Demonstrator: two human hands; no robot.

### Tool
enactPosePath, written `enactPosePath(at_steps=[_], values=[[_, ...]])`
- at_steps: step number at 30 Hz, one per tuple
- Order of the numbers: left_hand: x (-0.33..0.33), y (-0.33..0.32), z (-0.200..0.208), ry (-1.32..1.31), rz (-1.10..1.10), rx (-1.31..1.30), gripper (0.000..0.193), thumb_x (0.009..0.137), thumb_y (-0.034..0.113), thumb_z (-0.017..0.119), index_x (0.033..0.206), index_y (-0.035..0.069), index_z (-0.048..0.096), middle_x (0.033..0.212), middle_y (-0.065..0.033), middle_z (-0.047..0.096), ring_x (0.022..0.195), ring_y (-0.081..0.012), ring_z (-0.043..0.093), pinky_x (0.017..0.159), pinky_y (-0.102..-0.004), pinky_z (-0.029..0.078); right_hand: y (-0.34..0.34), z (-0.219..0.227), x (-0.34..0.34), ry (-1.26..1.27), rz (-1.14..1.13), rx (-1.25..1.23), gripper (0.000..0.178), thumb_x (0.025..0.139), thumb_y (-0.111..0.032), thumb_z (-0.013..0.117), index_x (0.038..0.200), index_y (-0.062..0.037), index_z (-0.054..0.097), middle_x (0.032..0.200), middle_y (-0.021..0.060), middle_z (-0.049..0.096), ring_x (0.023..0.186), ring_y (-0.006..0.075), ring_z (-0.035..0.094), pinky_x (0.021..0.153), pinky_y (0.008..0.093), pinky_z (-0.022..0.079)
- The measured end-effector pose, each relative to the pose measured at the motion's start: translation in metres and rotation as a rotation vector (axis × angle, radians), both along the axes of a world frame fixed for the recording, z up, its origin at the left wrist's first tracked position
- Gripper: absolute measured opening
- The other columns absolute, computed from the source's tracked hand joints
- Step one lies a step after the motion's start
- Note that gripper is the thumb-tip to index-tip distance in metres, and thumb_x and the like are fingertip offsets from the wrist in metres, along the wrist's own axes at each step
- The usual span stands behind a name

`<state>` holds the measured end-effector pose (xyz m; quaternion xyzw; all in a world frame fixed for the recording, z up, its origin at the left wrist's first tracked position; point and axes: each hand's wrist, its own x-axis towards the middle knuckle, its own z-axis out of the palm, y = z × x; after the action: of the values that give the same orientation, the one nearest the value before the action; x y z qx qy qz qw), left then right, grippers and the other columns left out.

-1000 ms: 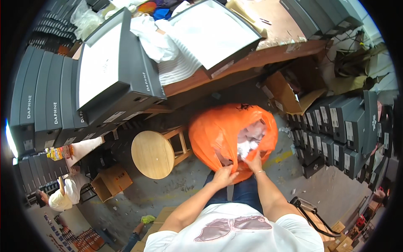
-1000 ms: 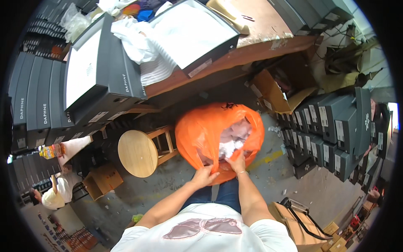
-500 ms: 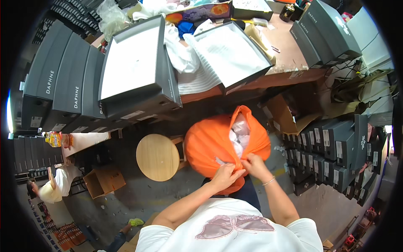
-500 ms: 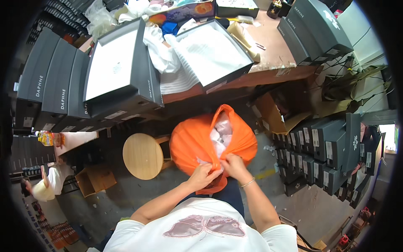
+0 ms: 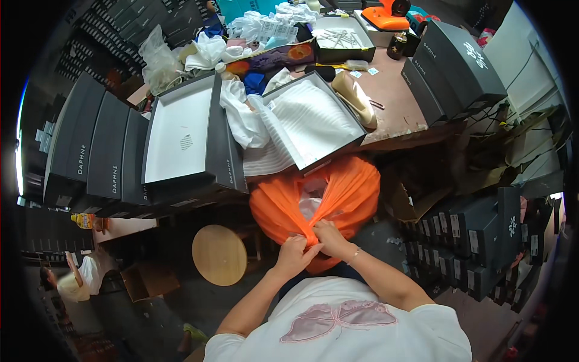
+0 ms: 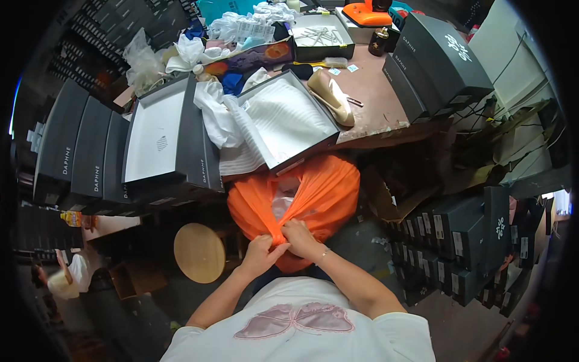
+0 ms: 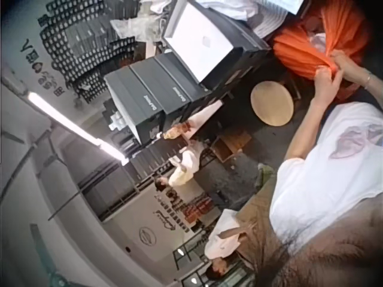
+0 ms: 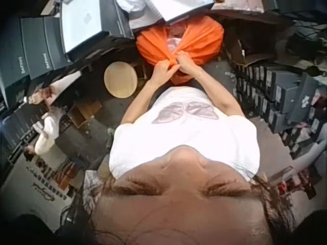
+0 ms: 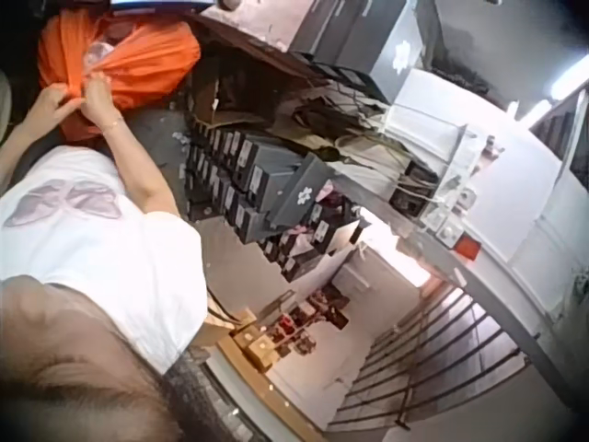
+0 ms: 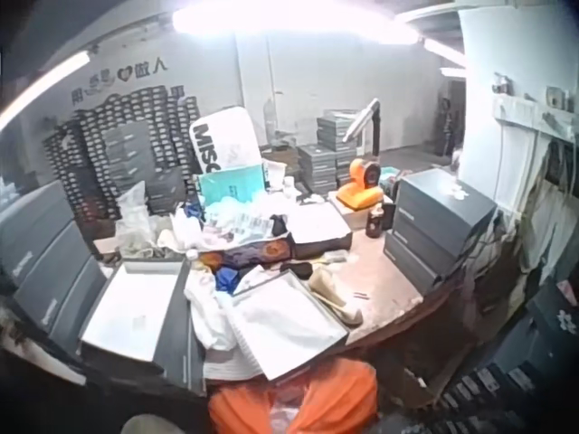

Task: The recorder is cleaning and packing high-heeled shoes into boxes with protective paper.

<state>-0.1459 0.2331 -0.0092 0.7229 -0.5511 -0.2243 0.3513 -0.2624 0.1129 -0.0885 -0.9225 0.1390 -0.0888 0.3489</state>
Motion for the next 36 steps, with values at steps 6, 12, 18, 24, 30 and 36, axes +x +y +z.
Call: enactPosePath(at_steps=[6,12,18,24,30,36], values=[[0.011,-0.027,-0.091,-0.008,0.136,0.361,0.048,0.08,0.04,0.069,0.099,-0.002,0.057,0.097,-0.0223,0.059,0.092,-0.038,0.057,0.083,-0.0467,0.043,-0.06,-0.101,0.019,0.182,-0.075,-0.048,0.023,0.08,-0.023,0.064,0.092,-0.0036,0.062,0.095,0.0156,0.061,0.095,0.0345,0.057,0.083,0.0458,0.044],[0.037,-0.063,-0.139,-0.065,0.264,0.351,0.082,0.079,0.051,0.068,0.14,0.006,0.036,0.142,-0.026,0.032,0.132,-0.042,0.031,0.106,-0.0548,0.026,-0.11,-0.102,-0.053,0.314,-0.429,0.135,0.062,0.079,-0.04,0.069,0.128,-0.0069,0.05,0.135,0.0237,0.041,0.124,0.0405,0.041,0.103,0.0445,0.036],[0.08,-0.093,-0.221,0.055,0.01,0.568,0.071,0.084,0.048,0.061,0.137,0.006,0.04,0.144,-0.0254,0.031,0.132,-0.0427,0.032,0.105,-0.0517,0.031,-0.141,-0.163,-0.087,0.176,-1.107,0.922,0.09,0.08,-0.041,0.069,0.149,-0.0075,0.02,0.151,0.0246,0.018,0.14,0.0364,0.021,0.112,0.0403,0.025],[0.129,-0.126,-0.246,-0.289,-0.097,0.246,0.035,0.088,0.028,0.058,0.116,0.007,0.063,0.115,-0.0176,0.062,0.108,-0.0382,0.057,0.095,-0.0468,0.043,-0.161,-0.257,-0.029,0.222,-1.097,0.966,0.066,0.088,-0.021,0.057,0.145,-0.0038,0.029,0.142,0.0179,0.042,0.131,0.0278,0.039,0.108,0.0332,0.031],[0.144,-0.134,-0.219,-0.338,-0.209,0.271,0.038,0.087,0.021,0.058,0.123,0.008,0.059,0.123,-0.0189,0.059,0.115,-0.0382,0.053,0.1,-0.0458,0.04,-0.181,-0.24,0.106,0.039,-0.694,1.339,0.053,0.088,-0.023,0.057,0.136,-0.004,0.043,0.138,0.0188,0.045,0.127,0.0319,0.043,0.107,0.0352,0.034],[0.155,-0.151,-0.193,-0.259,-0.377,0.332,0.048,0.084,0.023,0.064,0.127,0.006,0.054,0.128,-0.0213,0.054,0.121,-0.0404,0.047,0.102,-0.0467,0.037,-0.176,-0.279,0.172,0.178,-0.574,1.007,0.051,0.088,-0.024,0.056,0.134,-0.004,0.046,0.137,0.0188,0.047,0.127,0.0322,0.044,0.106,0.0365,0.035]])
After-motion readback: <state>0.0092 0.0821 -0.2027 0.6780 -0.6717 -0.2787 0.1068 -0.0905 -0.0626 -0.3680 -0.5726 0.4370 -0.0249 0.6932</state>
